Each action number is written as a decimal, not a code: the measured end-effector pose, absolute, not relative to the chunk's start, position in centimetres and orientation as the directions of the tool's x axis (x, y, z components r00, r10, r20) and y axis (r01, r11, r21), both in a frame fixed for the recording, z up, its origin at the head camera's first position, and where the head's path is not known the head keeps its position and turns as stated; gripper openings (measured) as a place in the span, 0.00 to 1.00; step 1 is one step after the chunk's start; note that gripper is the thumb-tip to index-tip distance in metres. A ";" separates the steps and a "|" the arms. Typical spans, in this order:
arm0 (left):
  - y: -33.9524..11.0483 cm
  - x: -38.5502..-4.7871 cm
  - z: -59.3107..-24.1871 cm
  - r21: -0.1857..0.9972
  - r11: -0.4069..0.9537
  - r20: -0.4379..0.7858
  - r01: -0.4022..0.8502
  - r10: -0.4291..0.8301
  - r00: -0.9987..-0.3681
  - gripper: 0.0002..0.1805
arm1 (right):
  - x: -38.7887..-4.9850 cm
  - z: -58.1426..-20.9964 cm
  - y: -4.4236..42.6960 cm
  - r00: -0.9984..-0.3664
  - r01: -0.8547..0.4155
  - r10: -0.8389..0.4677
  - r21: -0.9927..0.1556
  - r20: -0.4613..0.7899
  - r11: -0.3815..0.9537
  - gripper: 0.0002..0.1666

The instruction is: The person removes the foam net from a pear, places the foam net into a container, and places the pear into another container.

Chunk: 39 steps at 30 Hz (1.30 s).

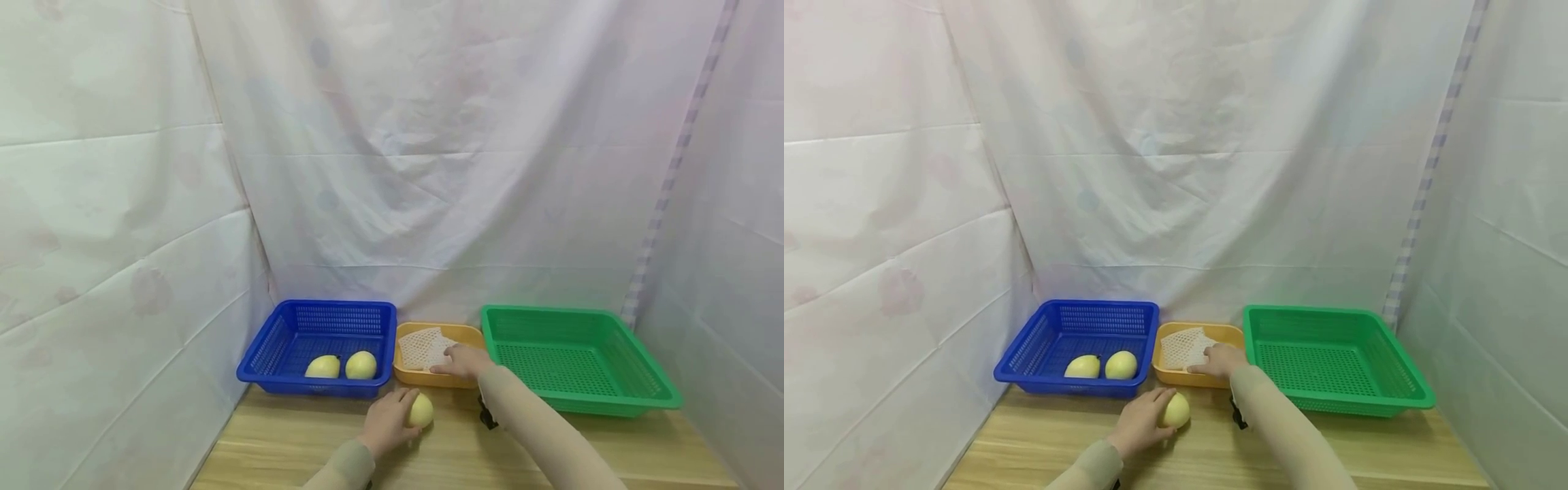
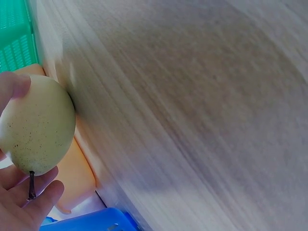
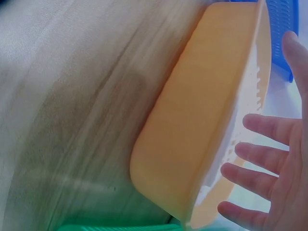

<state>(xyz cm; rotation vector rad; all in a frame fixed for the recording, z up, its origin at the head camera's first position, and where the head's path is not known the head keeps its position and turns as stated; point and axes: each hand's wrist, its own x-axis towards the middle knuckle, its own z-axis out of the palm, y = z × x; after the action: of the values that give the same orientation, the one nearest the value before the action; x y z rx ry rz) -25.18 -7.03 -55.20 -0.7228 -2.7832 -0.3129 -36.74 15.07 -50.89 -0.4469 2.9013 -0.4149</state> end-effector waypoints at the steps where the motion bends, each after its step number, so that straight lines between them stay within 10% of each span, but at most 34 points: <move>1: -7.0 -25.1 -55.2 0.143 0.854 0.290 0.499 0.446 -0.847 0.40 | -36.7 -50.8 15.1 -0.940 -0.272 -0.319 -0.297 -0.123 0.915 0.46; 39: -7.0 -25.3 -55.5 0.146 0.857 0.287 0.494 0.441 -0.850 0.40 | -32.4 -49.3 21.9 -0.858 -0.407 -0.335 -0.116 0.390 0.906 0.43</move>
<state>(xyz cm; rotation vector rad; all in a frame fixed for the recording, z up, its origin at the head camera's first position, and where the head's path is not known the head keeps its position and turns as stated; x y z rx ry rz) -25.29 -7.00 -55.48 -0.7142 -2.7883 -0.3153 -32.45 21.86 -49.26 -0.6907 3.4243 -0.3490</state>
